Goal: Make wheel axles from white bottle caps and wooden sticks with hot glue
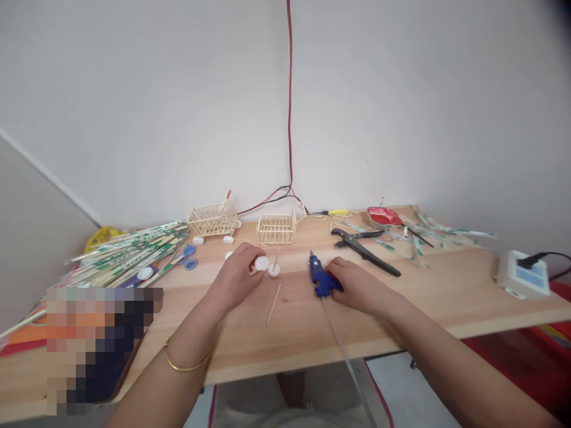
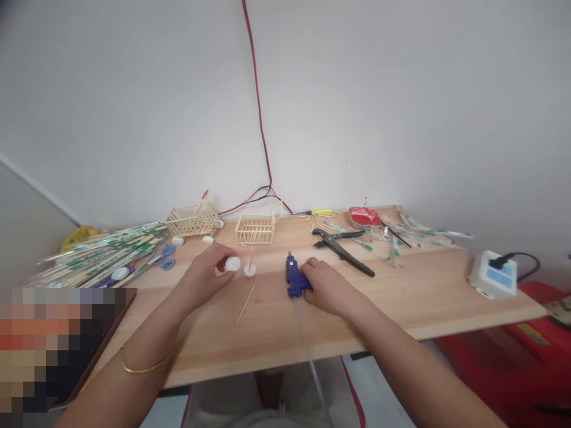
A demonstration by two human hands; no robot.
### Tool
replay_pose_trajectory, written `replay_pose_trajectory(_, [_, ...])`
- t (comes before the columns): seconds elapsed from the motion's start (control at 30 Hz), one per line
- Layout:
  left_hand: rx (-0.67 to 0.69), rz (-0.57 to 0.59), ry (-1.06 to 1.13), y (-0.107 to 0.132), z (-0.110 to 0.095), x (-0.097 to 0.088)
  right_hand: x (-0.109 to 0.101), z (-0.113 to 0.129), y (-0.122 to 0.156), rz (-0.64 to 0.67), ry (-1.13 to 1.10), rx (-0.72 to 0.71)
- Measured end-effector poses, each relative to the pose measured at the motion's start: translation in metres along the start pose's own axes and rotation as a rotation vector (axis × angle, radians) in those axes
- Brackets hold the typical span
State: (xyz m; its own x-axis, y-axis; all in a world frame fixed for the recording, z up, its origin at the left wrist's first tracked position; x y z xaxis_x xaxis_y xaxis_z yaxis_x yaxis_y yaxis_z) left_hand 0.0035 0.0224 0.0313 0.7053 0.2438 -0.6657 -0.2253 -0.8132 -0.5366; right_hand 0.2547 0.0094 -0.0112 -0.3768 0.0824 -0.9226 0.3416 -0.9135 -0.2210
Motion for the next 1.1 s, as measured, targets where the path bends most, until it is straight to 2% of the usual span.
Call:
replay_pose_trajectory(0.13, [-0.048,-0.057,0.092,-0.002,-0.002,-0.004,0.0,-0.003,-0.001,0.018,0.012,0.018])
replay_pose_trajectory(0.23, [-0.08,-0.122,0.163,-0.003,-0.006,-0.008,-0.008,-0.004,0.0,0.019,0.054,0.007])
replay_pose_trajectory(0.33, [-0.165,-0.163,0.292,-0.003,-0.009,-0.007,-0.025,0.006,-0.003,-0.109,0.001,-0.017])
replay_pose_trajectory(0.43, [-0.395,-0.094,0.631,0.002,-0.007,0.007,-0.036,0.027,-0.012,-0.291,-0.236,-0.037])
replay_pose_trajectory(0.5, [-0.539,-0.019,0.858,0.007,-0.007,0.019,-0.035,0.047,-0.02,-0.33,-0.41,-0.092])
replay_pose_trajectory(0.57, [-0.608,0.043,1.013,0.012,-0.009,0.028,-0.03,0.065,-0.027,-0.323,-0.544,-0.157])
replay_pose_trajectory(0.67, [-0.613,0.156,1.135,0.016,-0.014,0.036,-0.027,0.083,-0.033,-0.312,-0.645,-0.298])
replay_pose_trajectory(0.73, [-0.582,0.224,1.108,0.017,-0.016,0.037,-0.026,0.083,-0.035,-0.301,-0.663,-0.356])
replay_pose_trajectory(0.77, [-0.559,0.217,1.045,0.016,-0.014,0.036,-0.026,0.079,-0.037,-0.304,-0.667,-0.35])
replay_pose_trajectory(0.83, [-0.477,0.088,0.802,0.012,-0.006,0.032,-0.025,0.064,-0.041,-0.348,-0.685,-0.257])
replay_pose_trajectory(0.9, [-0.356,-0.107,0.483,0.007,0.003,0.027,-0.021,0.047,-0.047,-0.416,-0.739,-0.128])
replay_pose_trajectory(0.97, [-0.244,-0.201,0.261,0.004,0.009,0.029,-0.012,0.035,-0.053,-0.404,-0.848,-0.046])
replay_pose_trajectory(1.1, [-0.121,-0.119,0.15,0.0,0.012,0.051,0.007,0.028,-0.059,-0.231,-1.058,0.042])
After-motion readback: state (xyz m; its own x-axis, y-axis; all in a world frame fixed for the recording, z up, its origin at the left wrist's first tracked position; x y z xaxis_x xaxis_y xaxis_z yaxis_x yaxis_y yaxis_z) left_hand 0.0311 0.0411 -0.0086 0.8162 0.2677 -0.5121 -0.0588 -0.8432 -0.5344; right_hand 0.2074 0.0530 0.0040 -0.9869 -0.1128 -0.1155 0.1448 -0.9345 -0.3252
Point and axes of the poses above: each hand's wrist, its own y-axis away from the middle knuckle, its own x-axis out of the palm, z = x × y, the point moved 4 cm from there along -y, towards the middle knuckle, and after that the axes turned 13 degrees about -z, right-handed, at the moved point
